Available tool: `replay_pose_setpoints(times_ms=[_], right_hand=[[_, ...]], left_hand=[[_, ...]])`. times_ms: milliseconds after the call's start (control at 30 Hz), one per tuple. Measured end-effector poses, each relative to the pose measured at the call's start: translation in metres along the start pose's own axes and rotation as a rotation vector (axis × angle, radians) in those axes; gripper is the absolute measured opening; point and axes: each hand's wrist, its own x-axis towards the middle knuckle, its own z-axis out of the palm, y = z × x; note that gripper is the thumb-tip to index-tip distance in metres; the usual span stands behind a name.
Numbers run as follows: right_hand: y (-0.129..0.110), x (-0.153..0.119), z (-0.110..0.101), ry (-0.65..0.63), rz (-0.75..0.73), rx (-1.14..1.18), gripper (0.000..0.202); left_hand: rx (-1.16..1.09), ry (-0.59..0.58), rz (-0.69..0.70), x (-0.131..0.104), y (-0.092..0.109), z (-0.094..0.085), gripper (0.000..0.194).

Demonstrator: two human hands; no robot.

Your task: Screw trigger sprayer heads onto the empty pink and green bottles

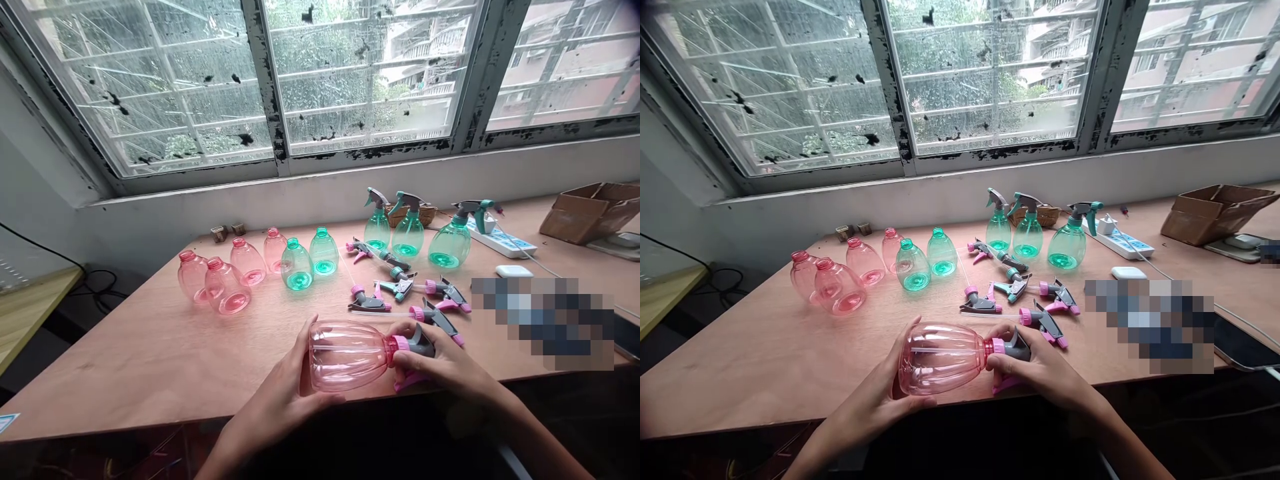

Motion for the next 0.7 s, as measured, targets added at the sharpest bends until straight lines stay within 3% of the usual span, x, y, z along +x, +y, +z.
replay_pose_setpoints(times_ms=[233, 467, 700], right_hand=[[-0.0007, -0.0010, 0.0001, 0.020, 0.011, 0.014, 0.042], [-0.0067, -0.0026, 0.0016, -0.076, 0.030, 0.135, 0.032], [-0.0039, -0.0002, 0.0005, -0.081, 0.006, 0.121, 0.029]], left_hand=[[-0.018, -0.002, -0.002, 0.0001, 0.0024, -0.0002, 0.108], [-0.035, 0.009, 0.006, -0.0007, 0.0025, -0.0002, 0.109], [-0.024, 0.002, -0.003, -0.0004, 0.0027, 0.0000, 0.109]])
